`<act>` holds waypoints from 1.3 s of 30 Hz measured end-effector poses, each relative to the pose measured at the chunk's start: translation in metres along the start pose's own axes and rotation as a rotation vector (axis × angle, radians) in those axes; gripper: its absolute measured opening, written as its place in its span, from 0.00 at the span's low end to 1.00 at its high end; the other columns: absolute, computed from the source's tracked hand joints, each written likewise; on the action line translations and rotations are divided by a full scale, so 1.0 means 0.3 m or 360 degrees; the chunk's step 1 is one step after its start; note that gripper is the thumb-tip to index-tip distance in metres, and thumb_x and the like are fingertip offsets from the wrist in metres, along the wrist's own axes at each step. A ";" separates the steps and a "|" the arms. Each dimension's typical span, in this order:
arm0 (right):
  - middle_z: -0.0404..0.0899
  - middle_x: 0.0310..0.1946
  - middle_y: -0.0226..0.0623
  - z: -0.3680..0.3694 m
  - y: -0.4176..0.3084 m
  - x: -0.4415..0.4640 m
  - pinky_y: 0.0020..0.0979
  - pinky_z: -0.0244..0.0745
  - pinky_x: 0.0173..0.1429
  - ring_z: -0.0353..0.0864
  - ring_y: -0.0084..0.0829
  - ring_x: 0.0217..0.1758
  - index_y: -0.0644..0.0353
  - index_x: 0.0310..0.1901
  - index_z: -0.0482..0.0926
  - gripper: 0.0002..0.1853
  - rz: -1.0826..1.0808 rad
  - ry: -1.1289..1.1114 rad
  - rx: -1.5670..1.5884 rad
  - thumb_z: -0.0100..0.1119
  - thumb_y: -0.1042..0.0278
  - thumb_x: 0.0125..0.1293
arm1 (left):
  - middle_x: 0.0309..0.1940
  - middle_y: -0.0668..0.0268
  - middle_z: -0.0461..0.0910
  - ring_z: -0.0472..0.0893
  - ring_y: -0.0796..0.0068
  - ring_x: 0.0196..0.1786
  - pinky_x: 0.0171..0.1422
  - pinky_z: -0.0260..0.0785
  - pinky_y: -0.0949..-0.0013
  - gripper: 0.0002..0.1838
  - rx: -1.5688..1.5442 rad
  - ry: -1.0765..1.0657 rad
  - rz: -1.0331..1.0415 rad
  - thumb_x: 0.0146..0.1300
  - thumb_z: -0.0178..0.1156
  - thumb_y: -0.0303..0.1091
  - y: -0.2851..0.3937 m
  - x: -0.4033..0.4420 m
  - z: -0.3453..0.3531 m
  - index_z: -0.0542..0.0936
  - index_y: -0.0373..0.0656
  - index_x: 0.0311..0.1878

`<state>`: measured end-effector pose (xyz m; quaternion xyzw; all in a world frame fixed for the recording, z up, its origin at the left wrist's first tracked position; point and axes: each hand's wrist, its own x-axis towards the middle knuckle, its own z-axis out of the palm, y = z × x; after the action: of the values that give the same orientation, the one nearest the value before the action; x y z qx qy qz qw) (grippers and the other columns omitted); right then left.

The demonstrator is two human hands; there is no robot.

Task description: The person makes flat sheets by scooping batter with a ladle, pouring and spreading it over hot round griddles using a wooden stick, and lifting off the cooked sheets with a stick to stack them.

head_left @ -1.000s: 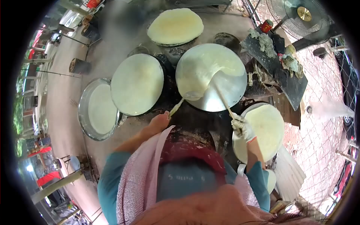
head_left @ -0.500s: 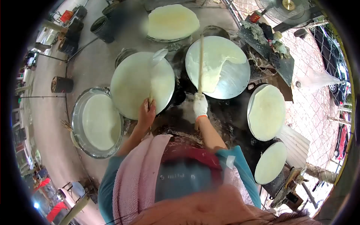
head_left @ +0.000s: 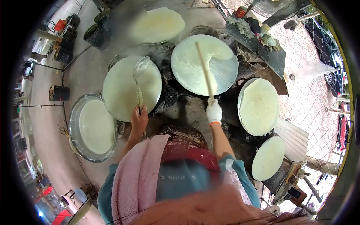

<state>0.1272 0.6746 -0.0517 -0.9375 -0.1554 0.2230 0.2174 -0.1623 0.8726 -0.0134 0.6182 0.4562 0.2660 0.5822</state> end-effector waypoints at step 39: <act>0.80 0.51 0.53 -0.333 0.062 0.379 0.34 0.71 0.59 0.80 0.43 0.55 0.60 0.68 0.64 0.34 -0.0397 0.0100 0.0853 0.59 0.53 0.64 | 0.15 0.69 0.67 0.70 0.77 0.18 0.23 0.62 0.70 0.10 0.0467 -0.0113 -0.0235 0.66 0.54 0.33 0.182 -0.129 0.416 0.70 0.40 0.30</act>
<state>0.2763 0.6690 -0.0198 -0.8268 -0.1983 0.1986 0.4875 -0.0583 0.7843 0.0245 0.6704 0.5136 0.1311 0.5192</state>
